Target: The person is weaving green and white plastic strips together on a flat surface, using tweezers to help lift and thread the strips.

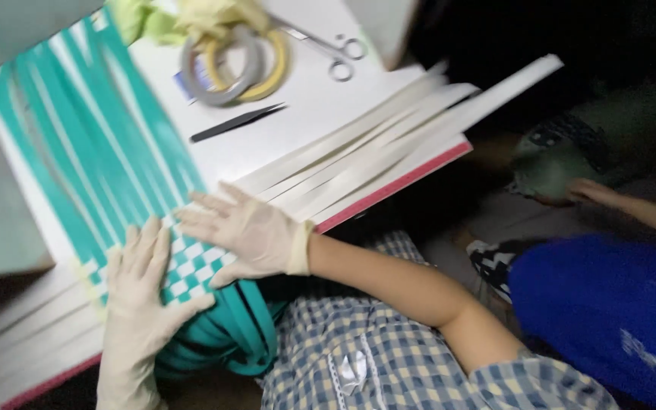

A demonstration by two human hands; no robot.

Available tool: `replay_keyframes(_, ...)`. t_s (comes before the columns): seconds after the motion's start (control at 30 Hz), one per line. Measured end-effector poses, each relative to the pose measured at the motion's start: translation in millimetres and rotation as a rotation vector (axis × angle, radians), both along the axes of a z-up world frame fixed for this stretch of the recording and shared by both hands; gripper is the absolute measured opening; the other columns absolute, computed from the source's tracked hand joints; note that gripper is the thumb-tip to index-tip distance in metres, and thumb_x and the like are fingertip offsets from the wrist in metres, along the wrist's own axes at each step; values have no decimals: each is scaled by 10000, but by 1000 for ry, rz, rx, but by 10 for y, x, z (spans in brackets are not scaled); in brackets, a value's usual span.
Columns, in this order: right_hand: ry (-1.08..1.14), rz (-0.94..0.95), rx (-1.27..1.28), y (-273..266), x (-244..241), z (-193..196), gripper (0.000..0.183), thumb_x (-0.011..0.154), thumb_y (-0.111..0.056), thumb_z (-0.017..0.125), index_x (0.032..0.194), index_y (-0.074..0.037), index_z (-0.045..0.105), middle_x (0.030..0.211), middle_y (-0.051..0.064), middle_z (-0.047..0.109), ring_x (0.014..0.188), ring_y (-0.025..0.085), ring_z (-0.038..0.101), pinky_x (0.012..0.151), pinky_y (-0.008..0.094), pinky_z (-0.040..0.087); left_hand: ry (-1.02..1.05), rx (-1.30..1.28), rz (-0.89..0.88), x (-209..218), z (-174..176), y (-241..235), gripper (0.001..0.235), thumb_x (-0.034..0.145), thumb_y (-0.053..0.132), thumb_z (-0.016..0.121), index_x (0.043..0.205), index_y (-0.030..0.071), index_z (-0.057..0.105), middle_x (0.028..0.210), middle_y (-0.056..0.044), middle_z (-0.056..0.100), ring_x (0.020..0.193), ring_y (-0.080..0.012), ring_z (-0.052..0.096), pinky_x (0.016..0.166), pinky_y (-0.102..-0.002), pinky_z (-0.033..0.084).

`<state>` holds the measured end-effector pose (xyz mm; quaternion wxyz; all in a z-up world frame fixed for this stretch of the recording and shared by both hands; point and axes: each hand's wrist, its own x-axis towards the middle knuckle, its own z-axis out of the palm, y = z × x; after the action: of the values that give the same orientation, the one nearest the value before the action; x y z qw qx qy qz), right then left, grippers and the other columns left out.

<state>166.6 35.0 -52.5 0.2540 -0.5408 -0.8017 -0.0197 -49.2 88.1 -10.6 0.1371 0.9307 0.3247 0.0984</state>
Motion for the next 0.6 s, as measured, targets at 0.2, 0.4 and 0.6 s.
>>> replay_keyframes(0.2, -25, 79, -65, 36, 8, -43, 920, 727, -756, 581, 1433, -204, 375, 1499, -9, 412, 1411, 251, 365, 1178, 499, 285, 49, 41, 69, -12, -39, -12, 1092, 528, 611, 743, 1401, 24, 448, 1473, -183, 420, 1360, -414, 359, 1118, -581, 221)
replay_keyframes(0.4, 117, 209, -54, 76, 85, -107, 960, 708, -713, 606, 1448, -155, 356, 1492, 66, 401, 1367, 346, 392, 1100, 598, 324, -9, -8, 122, 54, 23, -35, 975, 643, 606, 731, 1381, 30, 461, 1448, -179, 436, 1334, -433, 366, 1085, -621, 225)
replay_keyframes(0.6, 193, 182, -215, -84, 332, 435, 969, 734, -687, 657, 1422, -62, 386, 1445, 172, 423, 1335, 371, 386, 1115, 555, 273, -79, -37, 123, 18, 78, -53, 979, 642, 706, 707, 1377, 103, 477, 1470, -91, 425, 1363, -368, 357, 1084, -600, 228)
